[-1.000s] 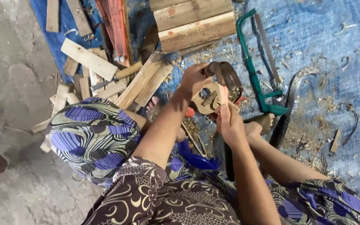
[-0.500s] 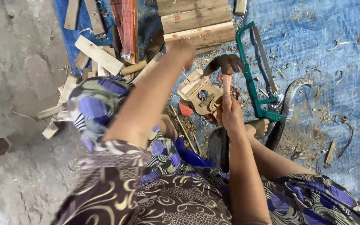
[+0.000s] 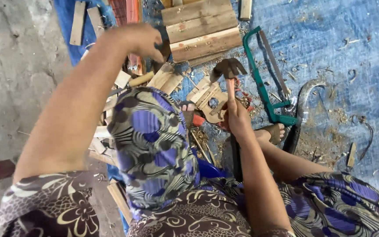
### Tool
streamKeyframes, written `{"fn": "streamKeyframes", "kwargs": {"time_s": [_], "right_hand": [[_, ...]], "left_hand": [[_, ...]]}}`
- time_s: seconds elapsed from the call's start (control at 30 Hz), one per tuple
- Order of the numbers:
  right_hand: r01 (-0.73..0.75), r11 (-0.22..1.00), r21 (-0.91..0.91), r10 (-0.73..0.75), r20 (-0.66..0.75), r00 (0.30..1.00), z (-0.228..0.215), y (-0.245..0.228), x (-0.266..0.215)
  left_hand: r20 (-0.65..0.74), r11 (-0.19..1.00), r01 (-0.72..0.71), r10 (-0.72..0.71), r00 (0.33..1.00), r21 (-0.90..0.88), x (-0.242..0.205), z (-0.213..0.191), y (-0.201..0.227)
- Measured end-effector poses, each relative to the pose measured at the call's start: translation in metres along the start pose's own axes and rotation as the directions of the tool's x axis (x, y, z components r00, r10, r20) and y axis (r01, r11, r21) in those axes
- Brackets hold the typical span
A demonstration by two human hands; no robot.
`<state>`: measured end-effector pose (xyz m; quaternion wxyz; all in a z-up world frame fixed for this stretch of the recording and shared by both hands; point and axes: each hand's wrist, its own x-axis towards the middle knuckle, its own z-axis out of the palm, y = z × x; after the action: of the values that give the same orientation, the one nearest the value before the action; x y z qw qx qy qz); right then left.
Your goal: Carving and shaping a wooden instrument component using a hammer and a chisel.
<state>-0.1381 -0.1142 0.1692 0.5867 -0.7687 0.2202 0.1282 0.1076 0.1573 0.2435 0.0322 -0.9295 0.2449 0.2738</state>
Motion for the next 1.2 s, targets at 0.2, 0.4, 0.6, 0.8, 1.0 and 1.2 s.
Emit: {"fn": "streamKeyframes", "kwargs": {"time_s": [0.2,0.4,0.6,0.8,1.0,1.2], "right_hand": [[-0.085,0.98,0.181,0.086,0.001,0.996,-0.002,0.011,0.007],[-0.084,0.982,0.167,0.091,-0.03,0.995,-0.005,-0.012,-0.015],[0.027,0.999,-0.025,-0.025,0.076,0.997,-0.019,0.013,-0.018],[0.038,0.994,0.104,-0.032,-0.066,0.997,-0.035,-0.038,-0.053],[0.01,0.985,0.173,0.013,-0.129,0.992,-0.028,-0.017,-0.058],[-0.103,0.883,-0.457,0.105,-0.022,0.994,-0.022,-0.001,-0.029]], "left_hand": [[0.115,0.952,-0.203,0.234,0.965,-0.228,0.064,0.087,0.013],[-0.34,0.692,-0.509,0.38,0.86,-0.513,0.092,0.134,0.094],[-0.324,0.745,-0.427,0.292,0.9,-0.513,0.117,0.176,0.137],[-0.52,0.669,-0.509,0.209,0.828,-0.542,0.098,0.167,0.136],[-0.505,0.74,-0.474,0.21,0.837,-0.477,0.096,0.173,0.138],[-0.433,0.652,-0.478,0.246,0.867,-0.588,0.107,0.156,0.14]]}}
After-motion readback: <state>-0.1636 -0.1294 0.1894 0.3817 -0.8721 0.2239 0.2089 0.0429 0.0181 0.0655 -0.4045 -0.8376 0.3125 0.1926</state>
